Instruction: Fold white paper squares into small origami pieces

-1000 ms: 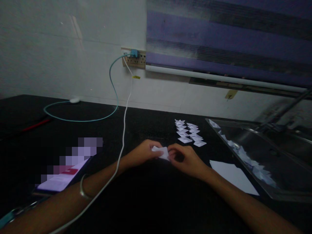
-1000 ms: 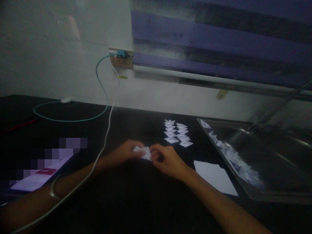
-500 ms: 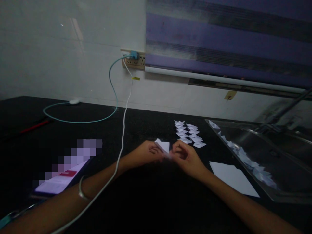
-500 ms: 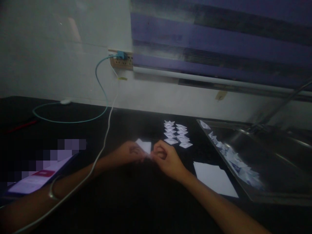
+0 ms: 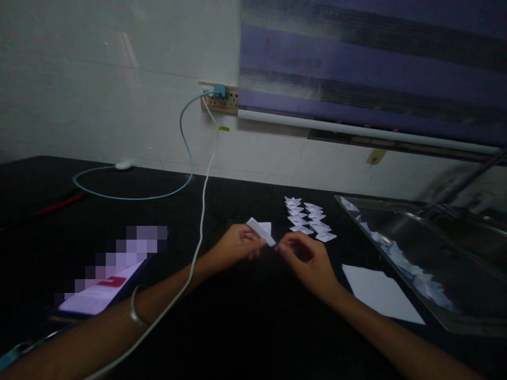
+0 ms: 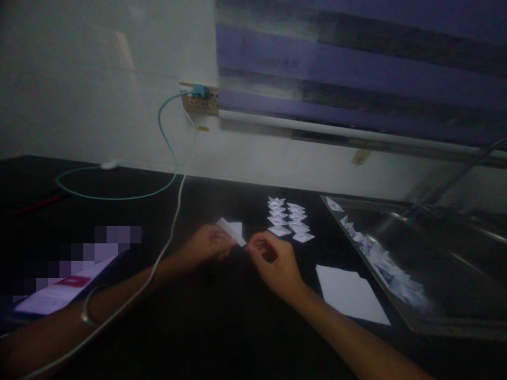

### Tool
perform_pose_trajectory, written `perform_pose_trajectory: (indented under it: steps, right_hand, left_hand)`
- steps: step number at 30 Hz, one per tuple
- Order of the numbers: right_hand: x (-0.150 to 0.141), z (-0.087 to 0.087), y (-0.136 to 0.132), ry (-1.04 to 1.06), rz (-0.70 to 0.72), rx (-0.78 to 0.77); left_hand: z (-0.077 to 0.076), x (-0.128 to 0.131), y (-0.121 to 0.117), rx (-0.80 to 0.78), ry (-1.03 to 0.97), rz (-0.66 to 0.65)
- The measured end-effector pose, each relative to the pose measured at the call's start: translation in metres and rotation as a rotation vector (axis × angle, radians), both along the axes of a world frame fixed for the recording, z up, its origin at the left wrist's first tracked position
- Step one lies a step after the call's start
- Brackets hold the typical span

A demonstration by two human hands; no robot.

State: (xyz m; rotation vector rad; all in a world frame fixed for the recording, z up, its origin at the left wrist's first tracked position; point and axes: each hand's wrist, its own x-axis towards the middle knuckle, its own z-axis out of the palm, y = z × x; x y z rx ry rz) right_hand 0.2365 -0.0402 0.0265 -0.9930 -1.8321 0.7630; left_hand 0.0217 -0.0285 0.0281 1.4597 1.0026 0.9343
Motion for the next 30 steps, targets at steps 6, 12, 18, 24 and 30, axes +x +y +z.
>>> perform_pose_trajectory:
  steps: [6, 12, 18, 24, 30]
  right_hand:
    - [-0.0013, -0.0023, -0.0047, -0.147, 0.0, 0.051]
    - [-0.0029, -0.0015, -0.0049, -0.128, -0.037, -0.057]
    - [-0.0057, -0.0026, -0.0052, -0.082, -0.03, -0.159]
    - [-0.0069, -0.0052, -0.0048, -0.074, 0.025, -0.219]
    - [-0.007, -0.0016, -0.0062, -0.12, -0.022, -0.146]
  left_hand:
    - [-0.0004, -0.0006, 0.0016, 0.036, 0.001, -0.046]
    - [-0.0035, -0.0014, 0.0023, 0.042, 0.017, -0.079]
    - [-0.0031, -0.0013, 0.0007, 0.033, 0.015, -0.123]
    - [-0.0029, 0.0028, -0.0016, 0.015, 0.1, -0.07]
    - [0.0001, 0.0025, -0.0042, 0.025, 0.065, -0.184]
